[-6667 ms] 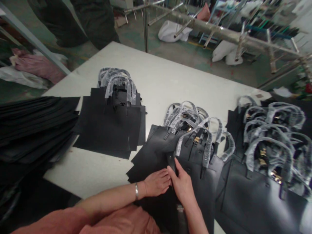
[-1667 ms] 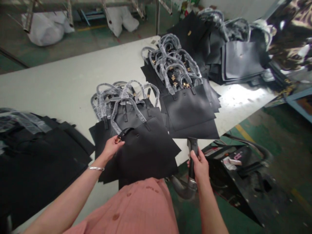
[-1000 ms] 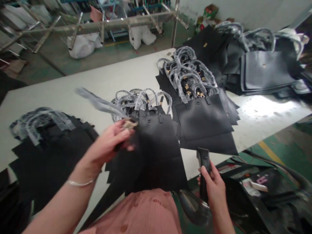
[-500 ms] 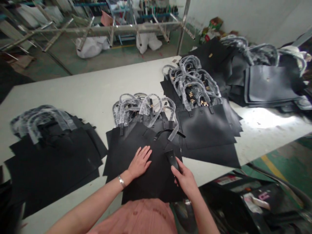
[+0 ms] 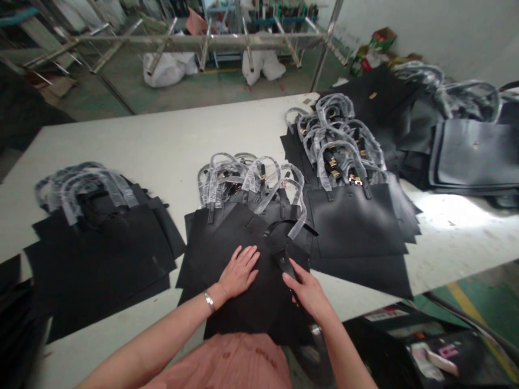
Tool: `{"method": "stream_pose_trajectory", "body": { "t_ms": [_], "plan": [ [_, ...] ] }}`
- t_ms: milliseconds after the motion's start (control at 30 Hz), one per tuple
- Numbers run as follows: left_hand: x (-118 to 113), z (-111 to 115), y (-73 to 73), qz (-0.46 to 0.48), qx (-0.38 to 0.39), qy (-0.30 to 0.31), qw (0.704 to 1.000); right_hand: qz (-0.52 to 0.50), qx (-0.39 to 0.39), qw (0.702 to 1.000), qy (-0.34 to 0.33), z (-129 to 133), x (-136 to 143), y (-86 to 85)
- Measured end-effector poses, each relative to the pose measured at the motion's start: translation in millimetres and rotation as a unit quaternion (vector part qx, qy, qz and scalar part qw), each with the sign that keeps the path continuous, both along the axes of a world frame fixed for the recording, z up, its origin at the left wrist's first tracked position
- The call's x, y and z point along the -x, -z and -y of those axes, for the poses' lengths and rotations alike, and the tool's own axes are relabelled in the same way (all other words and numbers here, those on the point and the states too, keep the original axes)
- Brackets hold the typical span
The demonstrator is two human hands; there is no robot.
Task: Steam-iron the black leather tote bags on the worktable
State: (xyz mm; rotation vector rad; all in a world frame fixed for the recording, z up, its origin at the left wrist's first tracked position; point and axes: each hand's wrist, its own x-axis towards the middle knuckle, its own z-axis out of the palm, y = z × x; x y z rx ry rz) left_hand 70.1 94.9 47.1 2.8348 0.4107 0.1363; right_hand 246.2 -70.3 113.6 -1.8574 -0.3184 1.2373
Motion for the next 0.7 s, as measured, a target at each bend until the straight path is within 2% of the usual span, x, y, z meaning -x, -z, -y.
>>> {"method": "stream_pose_trajectory", "body": {
  "t_ms": [100,167,300,400,500,600,700],
  "plan": [
    [0,0,1.4,0.004,-0.013,0.002,1.0,-0.003,0.012,1.0,-0.007,10,5,1.0],
    [-1,0,2.0,0.007,-0.021,-0.001,1.0,0.01,0.013,1.0,0.004,7,7,1.3],
    [-1,1,0.0,0.001,-0.026,-0.016,1.0,0.09,-0.012,0.993,0.078,-8,3,-6.0],
    [5,12,-2.5,-0.018,-0.015,-0.021,1.0,0.132,-0.025,0.984,0.114,-8,-3,-18.8],
    [14,35,-1.6,-0.04,0.003,-0.013,0.999,0.096,-0.011,0.993,0.066,0,-1,-28.1],
    [24,54,2.7,-0.051,0.02,0.012,0.998,0.056,0.012,0.998,0.003,4,9,-28.3],
    [29,56,7.1,-0.045,0.033,0.042,0.998,0.051,0.038,0.997,-0.043,1,21,-22.5]
  ]
}}
